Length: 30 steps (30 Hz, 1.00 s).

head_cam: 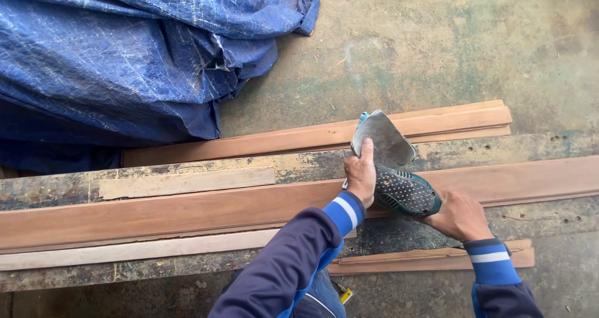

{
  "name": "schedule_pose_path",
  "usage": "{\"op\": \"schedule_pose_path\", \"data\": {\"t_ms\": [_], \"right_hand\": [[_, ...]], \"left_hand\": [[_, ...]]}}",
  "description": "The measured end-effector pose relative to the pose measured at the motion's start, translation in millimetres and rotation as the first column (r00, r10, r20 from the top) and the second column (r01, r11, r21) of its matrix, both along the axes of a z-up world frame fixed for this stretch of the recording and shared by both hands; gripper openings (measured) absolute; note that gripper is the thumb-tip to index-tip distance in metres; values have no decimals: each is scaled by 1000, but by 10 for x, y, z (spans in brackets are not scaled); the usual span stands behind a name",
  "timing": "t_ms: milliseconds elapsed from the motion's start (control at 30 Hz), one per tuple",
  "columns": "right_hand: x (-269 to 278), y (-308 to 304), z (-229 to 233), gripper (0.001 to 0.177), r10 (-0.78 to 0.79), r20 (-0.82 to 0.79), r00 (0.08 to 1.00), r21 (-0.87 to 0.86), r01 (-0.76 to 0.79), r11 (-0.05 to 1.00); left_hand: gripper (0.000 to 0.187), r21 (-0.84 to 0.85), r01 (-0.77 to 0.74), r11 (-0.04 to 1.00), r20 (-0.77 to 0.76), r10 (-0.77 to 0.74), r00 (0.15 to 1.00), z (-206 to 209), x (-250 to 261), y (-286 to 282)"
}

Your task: The person is sanding long wooden boards using both an electric orbital sander and manual sandpaper pieces.

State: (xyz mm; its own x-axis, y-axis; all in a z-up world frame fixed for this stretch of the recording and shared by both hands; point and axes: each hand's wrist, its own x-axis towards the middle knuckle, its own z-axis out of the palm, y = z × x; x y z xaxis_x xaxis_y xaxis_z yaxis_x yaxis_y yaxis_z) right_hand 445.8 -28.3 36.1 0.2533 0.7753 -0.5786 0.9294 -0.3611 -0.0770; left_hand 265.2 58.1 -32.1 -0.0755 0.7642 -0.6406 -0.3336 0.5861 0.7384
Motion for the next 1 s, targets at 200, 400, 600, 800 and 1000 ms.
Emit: {"op": "schedule_pose_path", "data": {"t_ms": [200, 400, 600, 800, 1000], "right_hand": [[514, -91, -53, 63, -49, -7, 999, 46, 49, 998], [497, -196, -81, 62, -77, -22, 997, 45, 78, 996], [-9, -336, -37, 62, -21, -48, 999, 91, 25, 996], [-727, -373, 161, 51, 36, -89, 995, 84, -29, 996], [-1352, -423, 100, 37, 109, -155, 982, 93, -95, 991]], "left_hand": [[44, 70, 94, 993, 29, -96, 995, -44, 531, 79], [47, 22, 144, 989, 17, -144, 989, -85, 549, 48], [48, -36, 79, 996, 30, -78, 997, -198, 85, -108], [39, -86, 14, 996, -7, -15, 1000, 29, -650, -261], [47, -111, -17, 994, 16, 19, 1000, -59, -1464, -420]]}}
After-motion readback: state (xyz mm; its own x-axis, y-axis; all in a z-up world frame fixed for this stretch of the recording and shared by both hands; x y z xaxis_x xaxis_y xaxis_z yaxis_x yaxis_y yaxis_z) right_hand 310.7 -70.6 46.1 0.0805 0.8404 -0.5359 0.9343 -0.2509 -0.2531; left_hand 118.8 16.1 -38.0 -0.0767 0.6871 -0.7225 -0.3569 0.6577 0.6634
